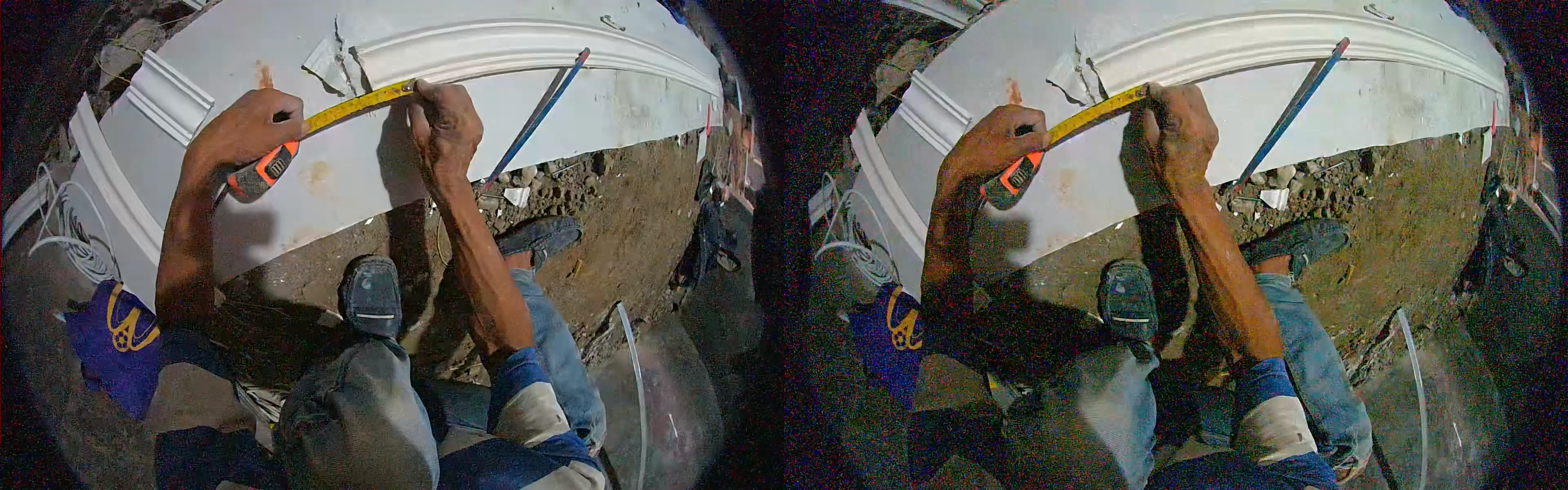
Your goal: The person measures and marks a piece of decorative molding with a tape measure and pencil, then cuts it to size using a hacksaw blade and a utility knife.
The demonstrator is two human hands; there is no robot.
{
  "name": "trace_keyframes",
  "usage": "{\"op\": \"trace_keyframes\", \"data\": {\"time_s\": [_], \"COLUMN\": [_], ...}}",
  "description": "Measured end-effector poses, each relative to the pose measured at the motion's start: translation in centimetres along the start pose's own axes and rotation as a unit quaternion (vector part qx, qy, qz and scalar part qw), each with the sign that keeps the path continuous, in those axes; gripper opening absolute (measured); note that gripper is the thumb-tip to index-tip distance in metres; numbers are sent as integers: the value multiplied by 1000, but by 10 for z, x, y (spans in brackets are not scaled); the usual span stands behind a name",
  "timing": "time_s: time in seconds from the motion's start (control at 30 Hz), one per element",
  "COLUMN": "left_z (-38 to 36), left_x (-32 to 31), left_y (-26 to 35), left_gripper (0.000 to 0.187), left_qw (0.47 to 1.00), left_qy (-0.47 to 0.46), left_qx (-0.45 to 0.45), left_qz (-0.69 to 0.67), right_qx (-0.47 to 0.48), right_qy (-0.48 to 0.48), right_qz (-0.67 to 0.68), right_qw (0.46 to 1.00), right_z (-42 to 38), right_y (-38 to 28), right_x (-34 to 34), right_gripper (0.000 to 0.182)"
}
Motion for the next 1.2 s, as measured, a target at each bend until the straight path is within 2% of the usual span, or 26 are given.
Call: {"op": "trace_keyframes", "data": {"time_s": [0.17, 0.27, 0.3, 0.37, 0.43, 0.5, 0.57, 0.63, 0.7, 0.77, 0.83, 0.97, 1.03, 1.13, 1.2], "left_z": [-1, 1, 0, 1, 3, 3, 3, 3, 1, 4, 3, 3, 2, 2, 0], "left_x": [1, -1, -1, -1, -2, -2, -4, -4, -5, -5, -6, -7, -11, -13, -15], "left_y": [1, 3, 4, 3, 0, -3, -2, 2, 5, 2, 2, 2, 2, 2, 5], "left_gripper": [35, 35, 35, 35, 32, 30, 29, 29, 28, 31, 29, 29, 29, 28, 28], "left_qw": [1000, 1000, 1000, 999, 999, 1000, 999, 1000, 999, 1000, 999, 998, 998, 998, 998], "left_qy": [4, 7, 4, 1, 10, 5, -4, 17, 19, 26, 15, 25, 15, 33, 34], "left_qx": [18, -3, 21, 44, 36, 22, 36, 5, 27, 3, 32, 13, 48, 15, 34], "left_qz": [10, 14, 11, 11, 27, 15, 6, 4, -22, -7, 1, 49, 37, 43, 40], "right_qx": [-5, -22, -24, 21, 16, -32, -36, -49, -39, 7, 7, 7, 5, 14, 25], "right_qy": [-1, 11, 13, 9, 3, 2, -6, -10, -7, 2, -30, -45, -44, -74, -91], "right_qz": [3, -10, -13, 4, 3, 39, 32, 37, 37, 18, 17, 46, 123, 79, 61], "right_qw": [1000, 1000, 1000, 1000, 1000, 999, 999, 998, 999, 1000, 999, 998, 991, 994, 994], "right_z": [1, -1, -1, 1, 1, -2, -4, -5, -6, -3, -1, -1, 0, 2, 3], "right_y": [-1, 0, 1, -2, 0, 1, 1, 4, 5, 2, 6, 10, 12, 13, 14], "right_x": [-1, -2, 0, 1, -1, 0, 0, -2, -1, 1, 3, -1, -2, 4, 3], "right_gripper": [18, 16, 16, 14, 12, 11, 13, 15, 18, 17, 18, 19, 15, 17, 17]}}
Point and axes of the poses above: each hand's wrist, its own z-axis towards the middle knuckle, its own x-axis out of the back of the hand, y = z × x, the point moved 4 cm from there along z, towards the middle knuckle, and after that the axes turned 1 degree about -x, right-handed, at the moved point
